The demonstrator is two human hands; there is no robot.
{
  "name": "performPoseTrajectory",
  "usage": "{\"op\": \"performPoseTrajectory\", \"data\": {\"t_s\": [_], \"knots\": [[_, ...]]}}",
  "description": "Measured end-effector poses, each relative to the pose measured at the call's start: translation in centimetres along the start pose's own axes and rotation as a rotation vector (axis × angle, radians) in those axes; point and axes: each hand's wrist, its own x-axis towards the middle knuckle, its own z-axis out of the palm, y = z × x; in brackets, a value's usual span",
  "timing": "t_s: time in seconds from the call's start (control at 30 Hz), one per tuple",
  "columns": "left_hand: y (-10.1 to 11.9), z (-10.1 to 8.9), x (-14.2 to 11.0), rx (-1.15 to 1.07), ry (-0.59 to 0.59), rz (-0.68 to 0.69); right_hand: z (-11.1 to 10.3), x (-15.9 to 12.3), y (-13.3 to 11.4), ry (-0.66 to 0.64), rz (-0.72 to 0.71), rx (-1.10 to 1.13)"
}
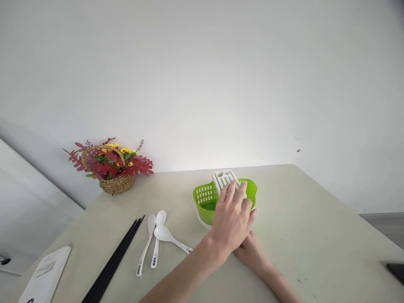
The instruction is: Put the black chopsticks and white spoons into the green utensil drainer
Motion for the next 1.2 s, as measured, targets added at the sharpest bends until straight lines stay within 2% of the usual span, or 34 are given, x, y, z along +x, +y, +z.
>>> {"op": "performPoseTrajectory", "data": {"t_s": [0.13,0.33,0.5,0.67,0.83,1.0,1.2], "knots": [[-2.5,0.5,-0.3,-0.04,0.055,-0.002,-0.4,0.1,-0.6,-0.098,-0.025,-0.022],[-8.2,0.5,-1.3,-0.111,0.145,-0.145,-0.6,0.2,-0.6,-0.177,-0.002,-0.014],[-13.4,-0.6,-3.2,-0.016,0.14,-0.236,-0.5,0.0,-0.3,-0.19,0.017,-0.021],[-17.3,-2.0,-5.7,0.033,0.125,-0.323,-0.7,0.0,-0.7,-0.203,0.03,-0.023],[-20.3,-3.0,-7.7,0.065,0.194,-0.322,-0.8,0.0,-0.8,-0.215,0.042,-0.02],[-22.8,-4.1,-9.3,0.108,0.196,-0.306,-0.5,-0.1,-0.5,-0.206,0.041,-0.028],[-23.9,-4.3,-10.7,0.209,0.227,-0.39,-0.5,0.0,-0.5,-0.188,0.019,-0.035]]}}
